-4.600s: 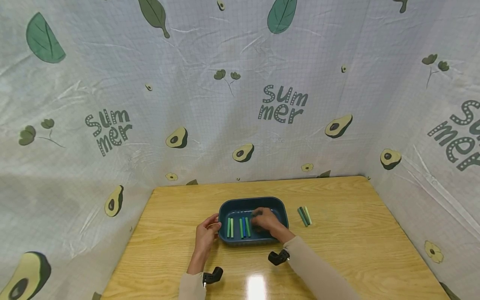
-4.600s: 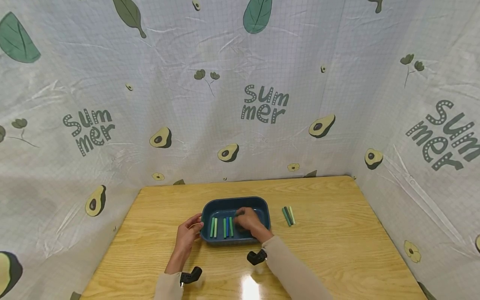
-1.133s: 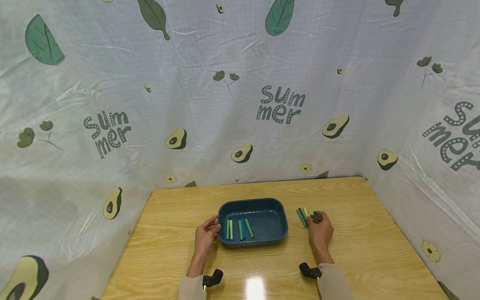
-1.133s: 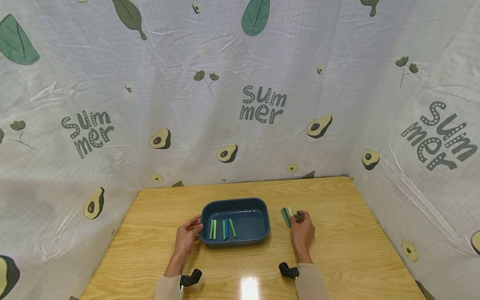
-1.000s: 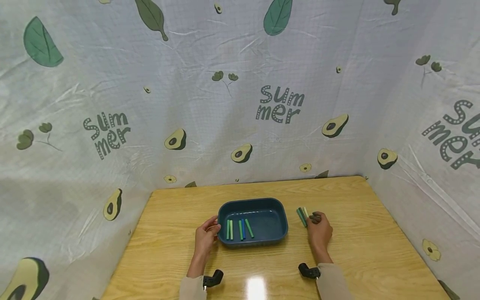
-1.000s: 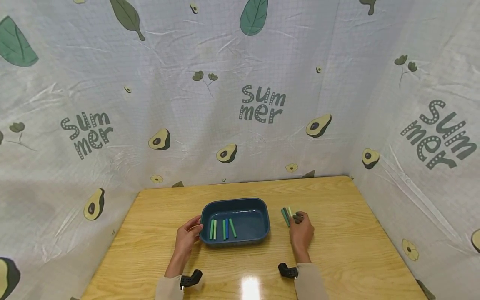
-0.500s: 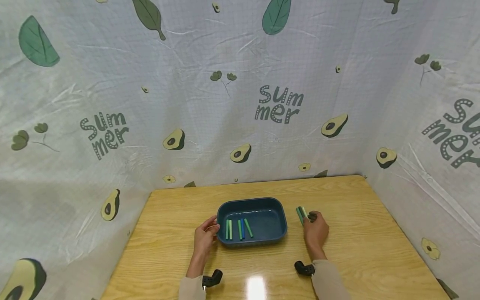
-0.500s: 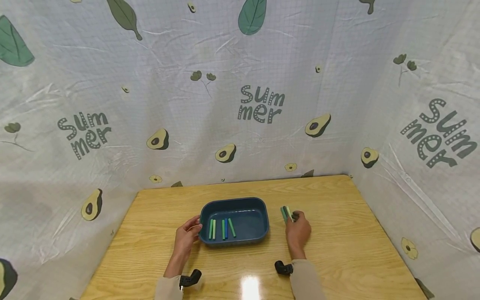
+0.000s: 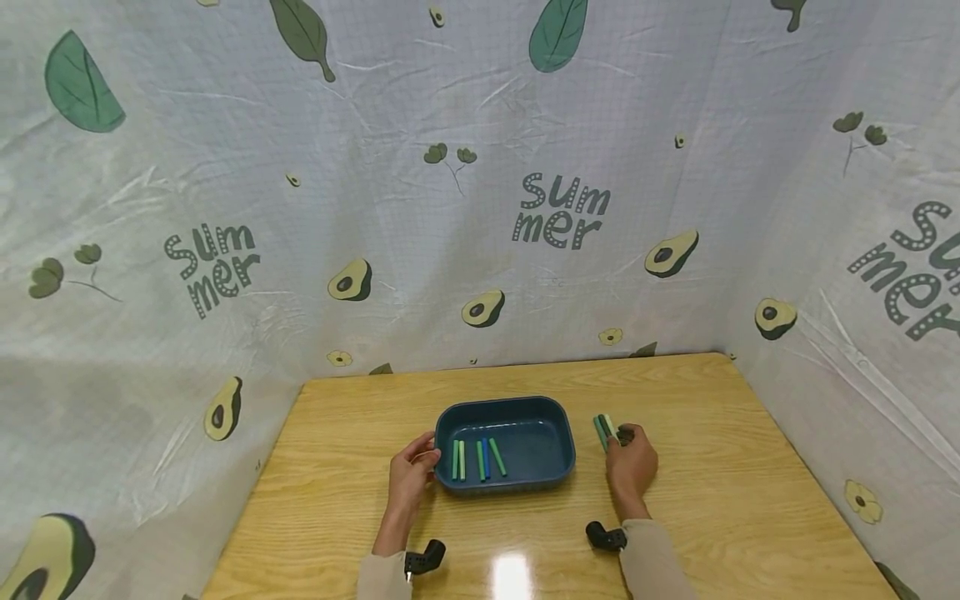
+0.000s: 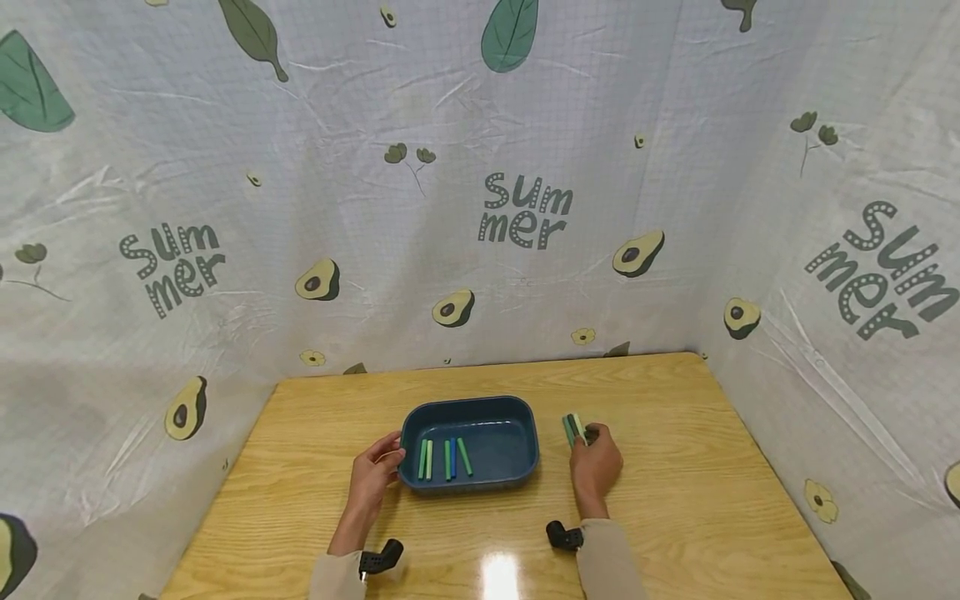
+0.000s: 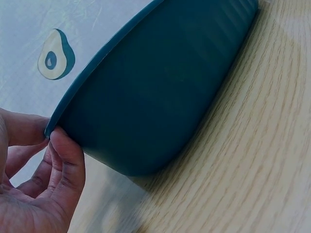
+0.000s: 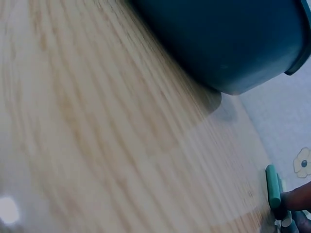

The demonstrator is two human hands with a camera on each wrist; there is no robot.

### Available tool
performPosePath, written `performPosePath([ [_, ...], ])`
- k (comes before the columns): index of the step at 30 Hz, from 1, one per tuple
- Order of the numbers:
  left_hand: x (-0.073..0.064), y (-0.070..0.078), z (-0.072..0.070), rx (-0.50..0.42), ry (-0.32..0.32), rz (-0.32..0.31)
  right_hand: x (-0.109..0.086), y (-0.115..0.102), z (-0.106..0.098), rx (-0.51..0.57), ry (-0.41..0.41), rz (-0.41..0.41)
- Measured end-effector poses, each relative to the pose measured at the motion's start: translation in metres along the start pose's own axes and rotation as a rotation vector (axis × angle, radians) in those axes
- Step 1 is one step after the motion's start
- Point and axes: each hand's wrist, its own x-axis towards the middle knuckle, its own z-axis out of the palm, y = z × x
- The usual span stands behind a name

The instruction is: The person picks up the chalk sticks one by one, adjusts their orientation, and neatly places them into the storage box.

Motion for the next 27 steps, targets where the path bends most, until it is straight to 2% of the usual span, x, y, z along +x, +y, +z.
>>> performPosePath([
  [11,-0.001,-0.001,-0.001,-0.013,0.0,-0.005,0.002,0.0,0.0,0.026,-0.013,-0.017],
  [16,0.0,-0.004,0.0,-0.02,0.002,0.0,0.001,-0.001,-0.002,0.028,-0.018,0.0],
  [27,0.001,-0.001,0.0,-0.019,0.012,0.01,0.005,-0.011,-0.014,0.073,-0.106,0.062],
])
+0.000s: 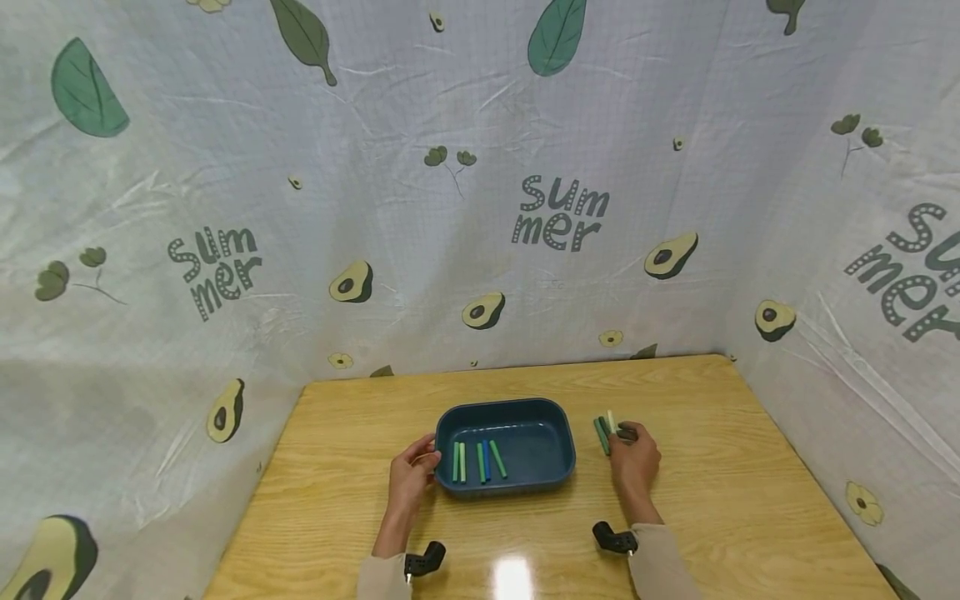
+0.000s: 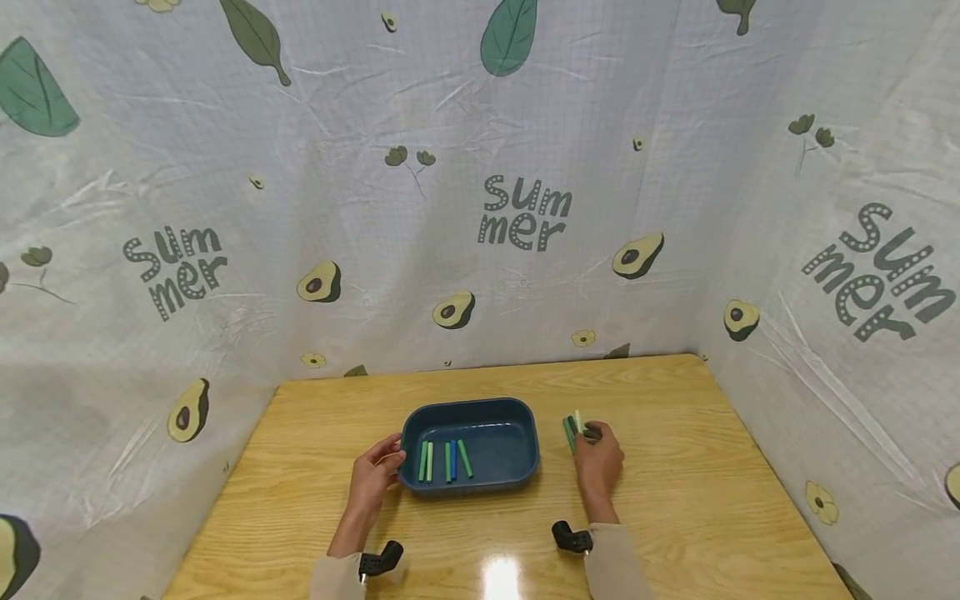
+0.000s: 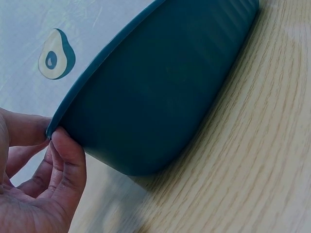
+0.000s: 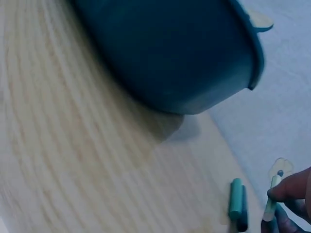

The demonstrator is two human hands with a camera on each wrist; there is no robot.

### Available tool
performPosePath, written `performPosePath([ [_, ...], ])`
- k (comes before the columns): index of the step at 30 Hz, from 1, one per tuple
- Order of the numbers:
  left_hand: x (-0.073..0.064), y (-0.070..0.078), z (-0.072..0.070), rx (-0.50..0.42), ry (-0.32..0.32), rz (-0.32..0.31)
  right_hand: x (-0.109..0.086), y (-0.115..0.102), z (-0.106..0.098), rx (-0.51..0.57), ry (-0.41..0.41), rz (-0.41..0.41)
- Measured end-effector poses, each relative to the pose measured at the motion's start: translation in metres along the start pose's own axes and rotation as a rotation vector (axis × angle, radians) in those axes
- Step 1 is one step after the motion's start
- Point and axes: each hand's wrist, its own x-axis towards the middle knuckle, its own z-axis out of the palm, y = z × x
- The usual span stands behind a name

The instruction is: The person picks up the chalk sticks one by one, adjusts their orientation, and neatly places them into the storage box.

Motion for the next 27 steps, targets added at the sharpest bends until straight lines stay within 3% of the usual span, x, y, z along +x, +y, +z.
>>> performPosePath([
  [4,0.0,0.0,0.001,0.006,-0.008,0.001,0.002,-0.003,-0.009,0.019,-0.063,0.016],
  [12,-0.003,0.004,0.0,0.002,-0.03,-0.021,0.007,-0.012,-0.031,0.097,-0.276,0.116],
  [21,-0.025,0.034,0.0,0.011,-0.049,-0.018,0.007,-0.017,-0.042,0.234,-0.427,0.143],
  [23,-0.024,0.034,0.0,0.005,-0.047,-0.019,0.007,-0.016,-0.042,0.247,-0.454,0.137],
  [27,-0.014,0.019,0.0,0.0,-0.042,-0.015,0.006,-0.016,-0.042,0.27,-0.504,0.129],
])
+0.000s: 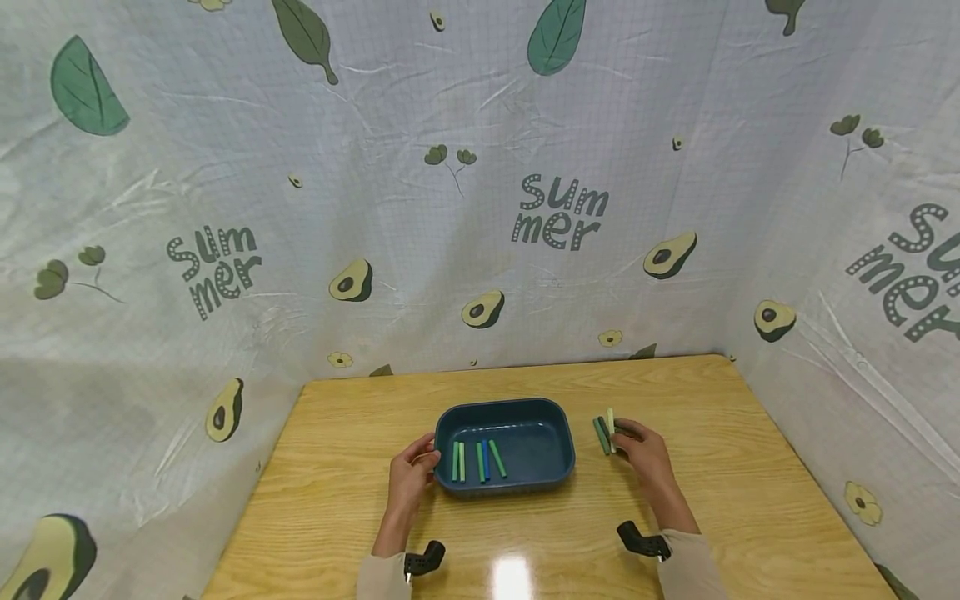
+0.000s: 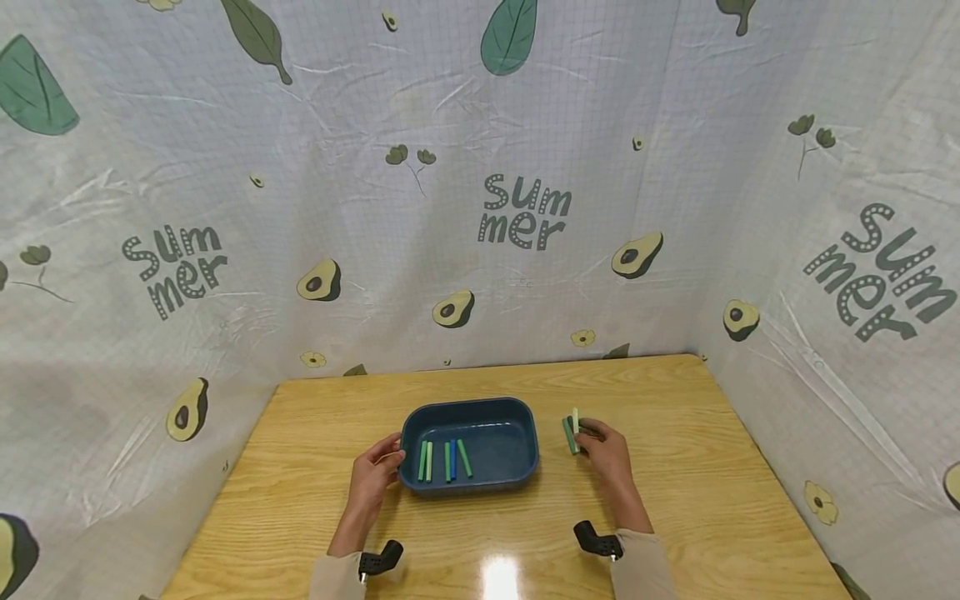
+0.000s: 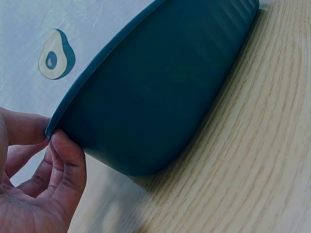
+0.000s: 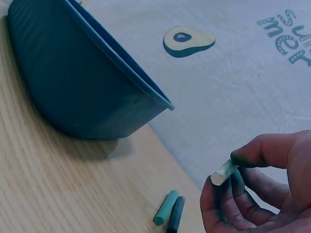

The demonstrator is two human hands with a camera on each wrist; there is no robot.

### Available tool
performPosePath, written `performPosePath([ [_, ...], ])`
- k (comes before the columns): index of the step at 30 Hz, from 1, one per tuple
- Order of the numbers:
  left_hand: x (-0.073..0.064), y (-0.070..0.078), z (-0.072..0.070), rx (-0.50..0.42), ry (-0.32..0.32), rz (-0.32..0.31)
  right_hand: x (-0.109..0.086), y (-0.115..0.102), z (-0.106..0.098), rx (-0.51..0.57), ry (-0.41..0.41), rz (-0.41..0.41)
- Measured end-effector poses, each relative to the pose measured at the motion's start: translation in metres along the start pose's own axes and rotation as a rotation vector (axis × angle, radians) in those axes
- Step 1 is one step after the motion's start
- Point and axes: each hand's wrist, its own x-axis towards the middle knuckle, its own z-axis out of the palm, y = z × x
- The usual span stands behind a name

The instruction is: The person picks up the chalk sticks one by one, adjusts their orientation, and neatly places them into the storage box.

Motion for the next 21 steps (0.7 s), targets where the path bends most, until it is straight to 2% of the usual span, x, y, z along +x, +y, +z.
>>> performPosePath([
  [6,0.005,-0.006,0.0,0.003,0.001,0.003,0.002,-0.002,-0.001,0.013,-0.059,-0.015],
  [8,0.012,-0.016,0.0,0.002,0.009,0.002,0.002,-0.003,-0.003,0.018,-0.075,-0.029],
  [10,0.014,-0.018,0.0,0.003,0.016,0.004,0.002,-0.005,-0.003,0.019,-0.089,-0.044],
  [15,0.015,-0.019,0.0,0.003,0.027,0.014,0.0,-0.009,-0.004,0.017,-0.125,-0.073],
  [21,0.014,-0.017,0.0,0.011,0.032,0.014,-0.004,-0.017,0.0,0.066,-0.141,-0.076],
])
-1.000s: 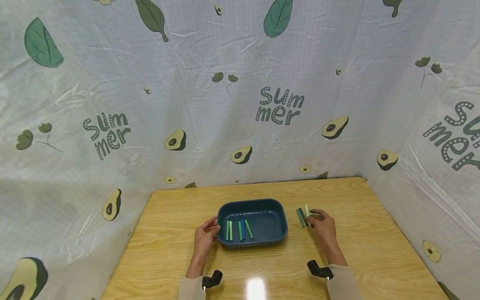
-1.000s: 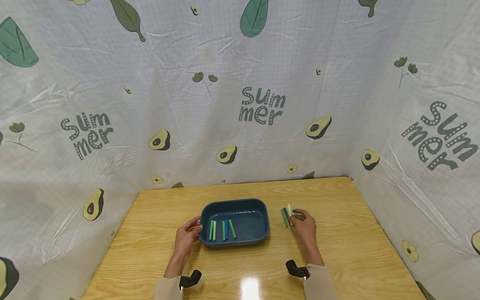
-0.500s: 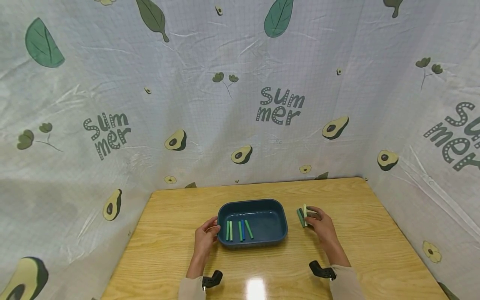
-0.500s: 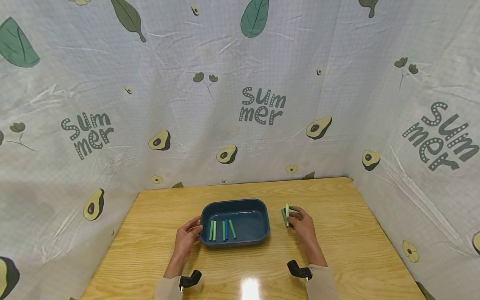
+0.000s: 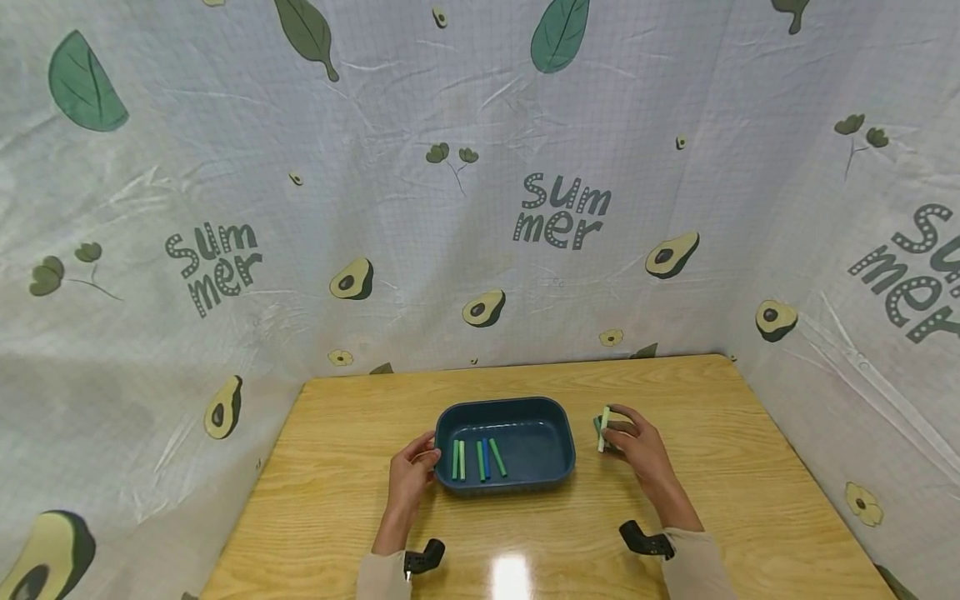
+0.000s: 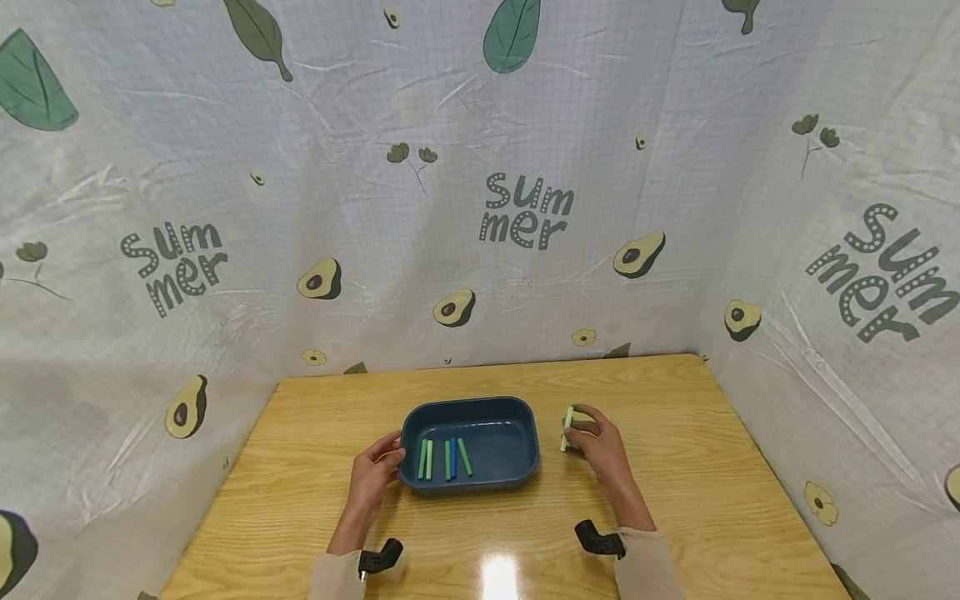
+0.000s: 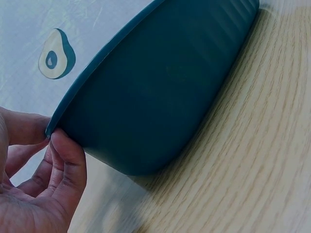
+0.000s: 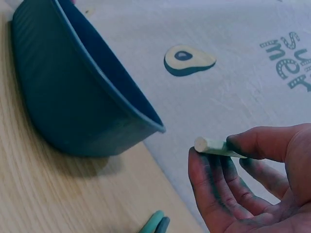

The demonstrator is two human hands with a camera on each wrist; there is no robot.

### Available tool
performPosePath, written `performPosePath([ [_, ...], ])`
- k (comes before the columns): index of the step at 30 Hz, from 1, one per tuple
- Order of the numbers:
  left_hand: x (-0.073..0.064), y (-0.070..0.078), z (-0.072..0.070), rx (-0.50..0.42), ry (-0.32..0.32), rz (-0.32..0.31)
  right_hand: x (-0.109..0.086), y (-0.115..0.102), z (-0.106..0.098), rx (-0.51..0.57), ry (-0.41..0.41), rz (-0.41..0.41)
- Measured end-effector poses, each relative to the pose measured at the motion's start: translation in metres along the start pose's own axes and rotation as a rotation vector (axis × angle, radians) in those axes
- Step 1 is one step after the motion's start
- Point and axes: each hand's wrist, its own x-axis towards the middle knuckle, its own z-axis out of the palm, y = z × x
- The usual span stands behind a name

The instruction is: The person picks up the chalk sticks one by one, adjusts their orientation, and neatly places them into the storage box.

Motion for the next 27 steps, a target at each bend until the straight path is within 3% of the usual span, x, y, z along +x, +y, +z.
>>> performPosePath([
  [12,0.001,-0.002,0.0,-0.016,-0.008,0.005,-0.004,-0.02,0.019,0.032,-0.007,-0.02],
  [27,-0.001,0.0,-0.001,-0.041,-0.025,0.005,0.004,-0.027,0.062,0.047,-0.1,0.022],
])
